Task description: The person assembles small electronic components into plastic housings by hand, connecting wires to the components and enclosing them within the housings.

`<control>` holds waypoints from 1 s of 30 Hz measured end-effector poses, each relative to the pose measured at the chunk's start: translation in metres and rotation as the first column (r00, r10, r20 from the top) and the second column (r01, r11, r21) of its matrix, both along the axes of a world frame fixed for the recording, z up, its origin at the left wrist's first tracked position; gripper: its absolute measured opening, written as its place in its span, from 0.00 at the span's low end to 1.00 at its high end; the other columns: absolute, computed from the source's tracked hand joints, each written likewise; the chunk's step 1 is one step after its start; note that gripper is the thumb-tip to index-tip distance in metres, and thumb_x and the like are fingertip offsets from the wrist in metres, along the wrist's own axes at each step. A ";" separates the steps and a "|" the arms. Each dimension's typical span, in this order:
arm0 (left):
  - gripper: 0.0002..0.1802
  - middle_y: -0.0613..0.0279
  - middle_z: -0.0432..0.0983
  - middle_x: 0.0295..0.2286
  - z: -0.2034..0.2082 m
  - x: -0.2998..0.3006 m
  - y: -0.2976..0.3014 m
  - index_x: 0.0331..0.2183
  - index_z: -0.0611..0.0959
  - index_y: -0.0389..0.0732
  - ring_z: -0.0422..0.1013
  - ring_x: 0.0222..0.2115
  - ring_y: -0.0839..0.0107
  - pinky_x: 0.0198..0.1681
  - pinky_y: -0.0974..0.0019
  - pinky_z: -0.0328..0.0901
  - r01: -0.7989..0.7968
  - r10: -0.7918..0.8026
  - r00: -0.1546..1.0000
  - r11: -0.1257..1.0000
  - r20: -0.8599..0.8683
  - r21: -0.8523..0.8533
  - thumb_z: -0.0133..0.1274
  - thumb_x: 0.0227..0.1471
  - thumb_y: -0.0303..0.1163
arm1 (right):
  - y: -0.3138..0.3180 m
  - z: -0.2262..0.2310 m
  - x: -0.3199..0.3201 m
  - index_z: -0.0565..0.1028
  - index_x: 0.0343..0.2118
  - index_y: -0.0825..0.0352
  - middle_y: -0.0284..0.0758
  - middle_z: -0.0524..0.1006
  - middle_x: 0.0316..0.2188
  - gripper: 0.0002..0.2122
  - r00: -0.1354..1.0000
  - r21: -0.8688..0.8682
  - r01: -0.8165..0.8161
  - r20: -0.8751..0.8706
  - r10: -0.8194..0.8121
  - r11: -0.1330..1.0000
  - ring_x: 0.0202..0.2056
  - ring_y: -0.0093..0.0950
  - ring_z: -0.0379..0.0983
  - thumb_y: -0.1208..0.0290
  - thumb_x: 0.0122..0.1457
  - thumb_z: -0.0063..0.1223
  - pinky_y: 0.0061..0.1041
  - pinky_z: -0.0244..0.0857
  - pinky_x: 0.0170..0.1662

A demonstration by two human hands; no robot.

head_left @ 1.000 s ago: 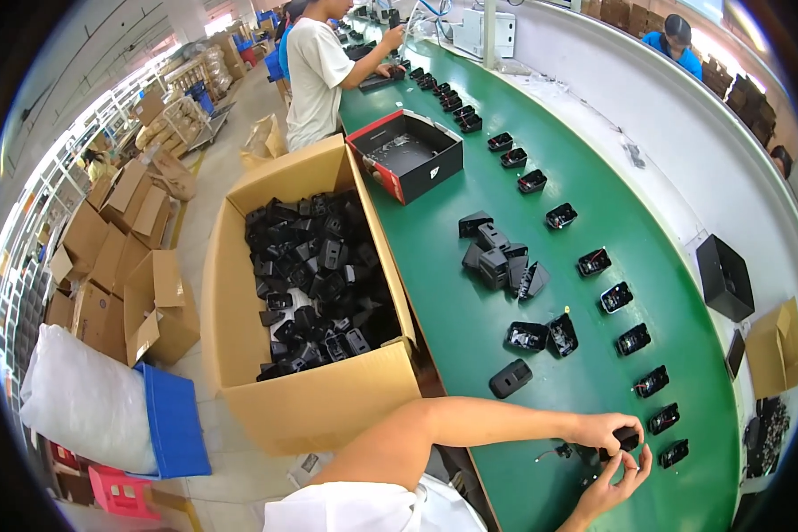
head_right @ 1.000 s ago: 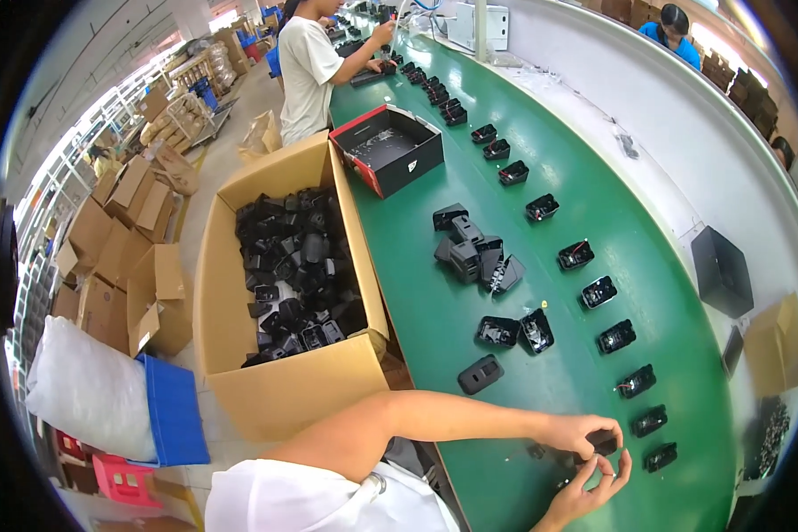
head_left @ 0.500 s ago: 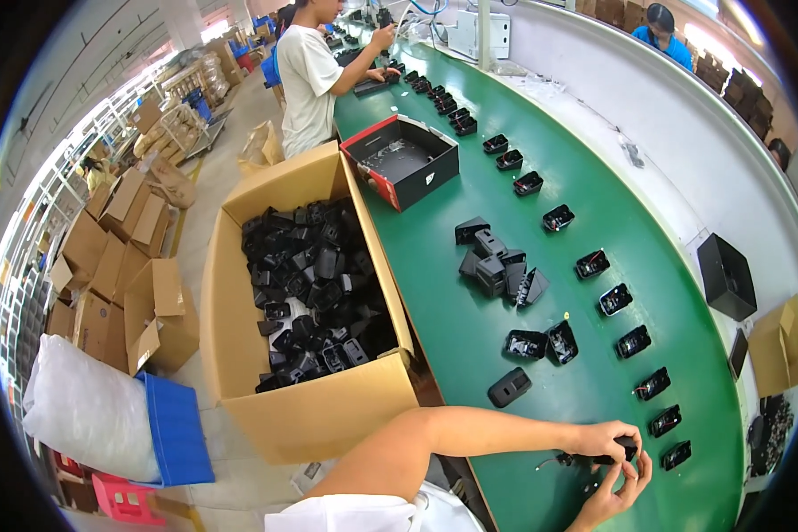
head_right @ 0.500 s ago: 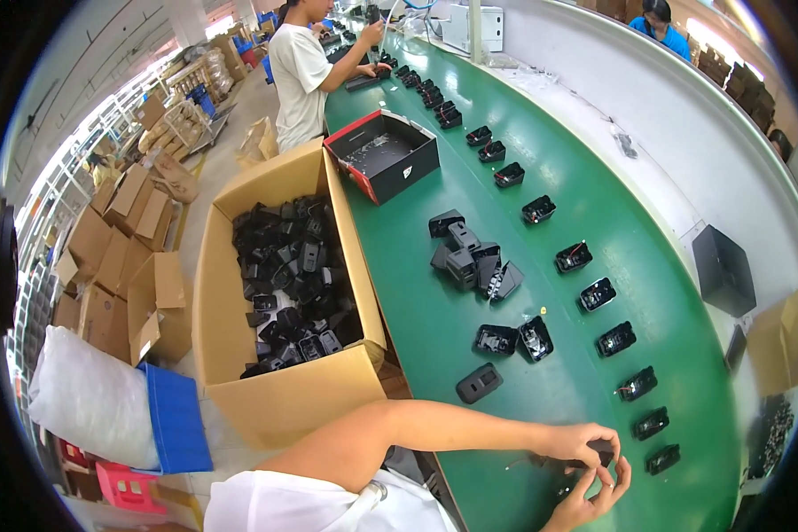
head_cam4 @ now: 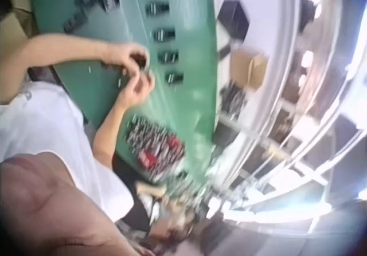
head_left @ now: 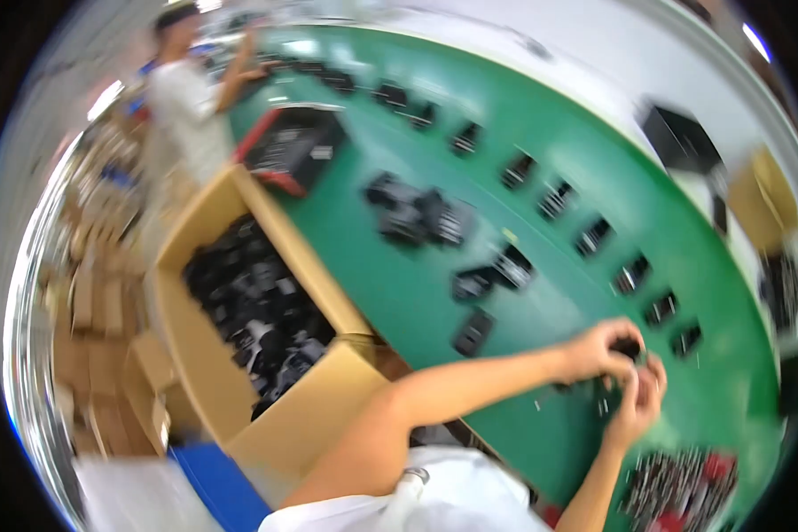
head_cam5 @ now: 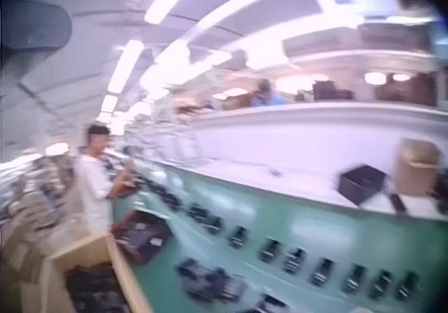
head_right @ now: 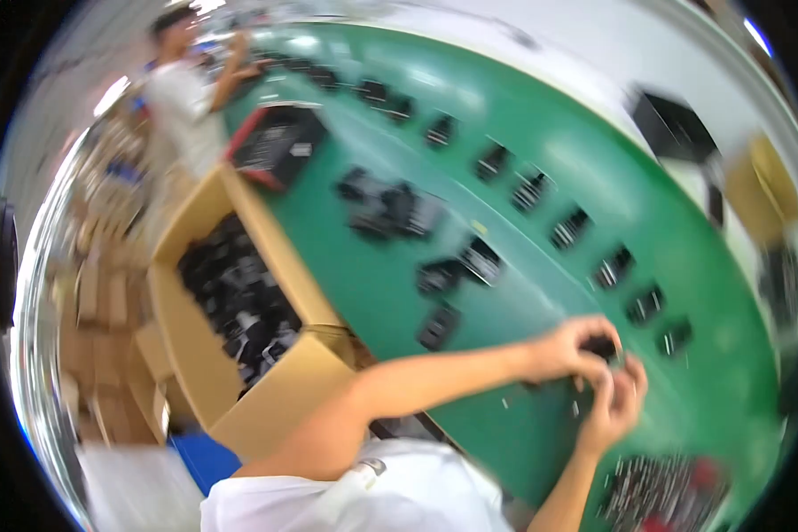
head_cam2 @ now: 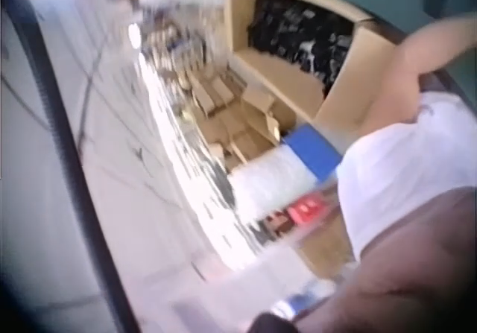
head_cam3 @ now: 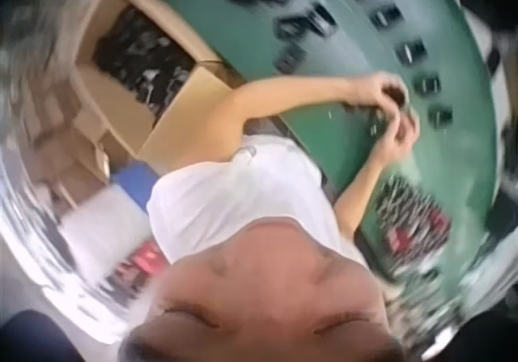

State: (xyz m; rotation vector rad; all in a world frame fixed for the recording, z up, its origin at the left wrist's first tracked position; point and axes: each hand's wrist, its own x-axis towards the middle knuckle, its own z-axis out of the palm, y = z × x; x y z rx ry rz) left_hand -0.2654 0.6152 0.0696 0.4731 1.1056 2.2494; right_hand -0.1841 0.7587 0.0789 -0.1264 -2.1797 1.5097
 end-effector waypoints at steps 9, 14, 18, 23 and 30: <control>0.15 0.60 0.72 0.34 -0.001 -0.016 -0.009 0.46 0.71 0.38 0.73 0.27 0.73 0.25 0.71 0.67 0.193 -0.219 0.954 0.971 0.205 0.139 0.52 0.57 0.27 | 0.001 0.002 -0.016 0.78 0.33 0.70 0.40 0.72 0.46 0.06 0.990 0.051 -0.113 -0.084 0.117 0.992 0.46 0.30 0.71 0.83 0.51 0.60 0.28 0.68 0.50; 0.15 0.60 0.73 0.32 0.000 -0.007 -0.006 0.45 0.72 0.39 0.73 0.27 0.73 0.24 0.71 0.68 0.182 -0.208 0.948 0.975 0.241 0.126 0.46 0.63 0.39 | 0.000 0.002 -0.009 0.79 0.32 0.71 0.40 0.74 0.44 0.05 0.989 0.043 -0.062 -0.130 0.067 0.997 0.42 0.28 0.74 0.84 0.51 0.59 0.23 0.71 0.44; 0.13 0.61 0.73 0.32 0.000 -0.006 -0.007 0.44 0.73 0.38 0.73 0.28 0.73 0.25 0.71 0.68 0.088 -0.102 0.973 0.993 0.209 0.076 0.49 0.60 0.33 | 0.000 0.003 -0.005 0.77 0.34 0.73 0.40 0.73 0.44 0.04 0.996 -0.168 -0.072 -0.073 0.060 0.983 0.45 0.26 0.71 0.84 0.55 0.56 0.24 0.68 0.47; 0.12 0.61 0.74 0.33 0.005 -0.007 -0.012 0.42 0.75 0.38 0.74 0.31 0.74 0.29 0.72 0.69 0.157 -0.168 0.972 0.984 0.164 0.079 0.55 0.55 0.27 | 0.002 0.011 -0.005 0.76 0.34 0.74 0.41 0.75 0.41 0.05 0.989 0.019 -0.082 -0.121 0.084 0.996 0.42 0.26 0.73 0.85 0.54 0.57 0.23 0.69 0.45; 0.13 0.56 0.73 0.39 -0.006 -0.010 -0.008 0.41 0.75 0.38 0.73 0.33 0.71 0.35 0.70 0.71 0.078 -0.083 0.992 0.996 0.091 0.050 0.56 0.52 0.24 | 0.000 0.012 -0.008 0.77 0.34 0.73 0.39 0.77 0.36 0.05 0.993 0.083 -0.058 -0.094 0.066 0.995 0.38 0.25 0.74 0.85 0.53 0.58 0.22 0.70 0.41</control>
